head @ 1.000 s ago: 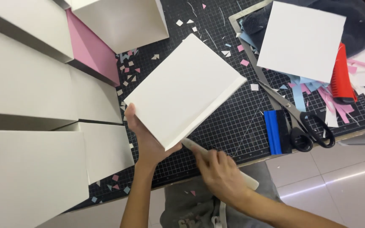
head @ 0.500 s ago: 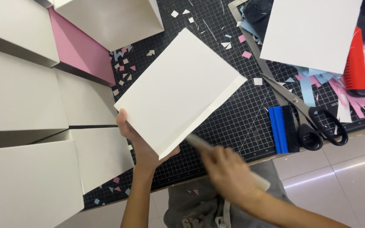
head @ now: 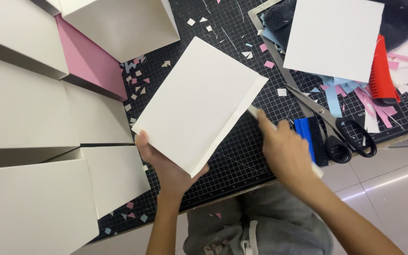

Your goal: The person assembles a white paper box by smoothing edges with a blue plastic tool, applying glue to the inner seams with a brush, and trimming excess paper with scissors. The person repeats these steps on multiple boxes, ensuring clean edges and secure seams.

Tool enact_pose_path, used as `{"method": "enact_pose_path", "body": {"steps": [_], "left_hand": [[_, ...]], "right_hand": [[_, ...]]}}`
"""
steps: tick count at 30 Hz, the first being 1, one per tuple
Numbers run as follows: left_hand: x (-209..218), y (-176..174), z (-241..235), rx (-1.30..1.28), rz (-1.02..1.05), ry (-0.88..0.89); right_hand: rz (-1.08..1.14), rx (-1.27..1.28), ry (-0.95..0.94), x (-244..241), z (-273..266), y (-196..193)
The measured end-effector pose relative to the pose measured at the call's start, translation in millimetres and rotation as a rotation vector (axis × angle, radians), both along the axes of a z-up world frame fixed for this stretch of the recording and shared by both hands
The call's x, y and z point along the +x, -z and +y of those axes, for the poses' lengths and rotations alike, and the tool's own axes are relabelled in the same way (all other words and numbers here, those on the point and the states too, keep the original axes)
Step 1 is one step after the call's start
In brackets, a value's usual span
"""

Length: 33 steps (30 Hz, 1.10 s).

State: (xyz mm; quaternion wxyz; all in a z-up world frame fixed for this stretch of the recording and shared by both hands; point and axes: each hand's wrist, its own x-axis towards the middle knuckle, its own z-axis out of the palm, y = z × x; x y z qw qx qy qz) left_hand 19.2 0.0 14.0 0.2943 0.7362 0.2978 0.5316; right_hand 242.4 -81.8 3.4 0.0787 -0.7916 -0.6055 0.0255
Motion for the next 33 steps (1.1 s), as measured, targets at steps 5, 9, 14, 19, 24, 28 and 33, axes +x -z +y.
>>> {"method": "enact_pose_path", "body": {"steps": [5,9,14,19,24,28,33], "left_hand": [[0,4,1,0.01,0.096,-0.129],[-8,9,4,0.02,0.135,-0.156],[-11,16,3,0.021,0.131,-0.176],[-9,17,2,-0.002,0.105,-0.154],[-9,17,2,-0.007,0.081,-0.145],[-8,10,1,-0.04,0.093,-0.13],[-12,13,-3,-0.102,0.093,-0.122]], "right_hand": [[0.109,-0.232,-0.153,-60,-23,-37],[0.416,-0.523,-0.08,-47,-5,-81],[0.14,-0.403,-0.01,-38,6,-47],[0.336,-0.456,-0.201,-62,-14,-55],[-0.064,-0.225,-0.051,-19,10,-47],[0.222,-0.427,-0.222,-72,-20,-74],[0.172,-0.323,0.051,6,17,-41]]}}
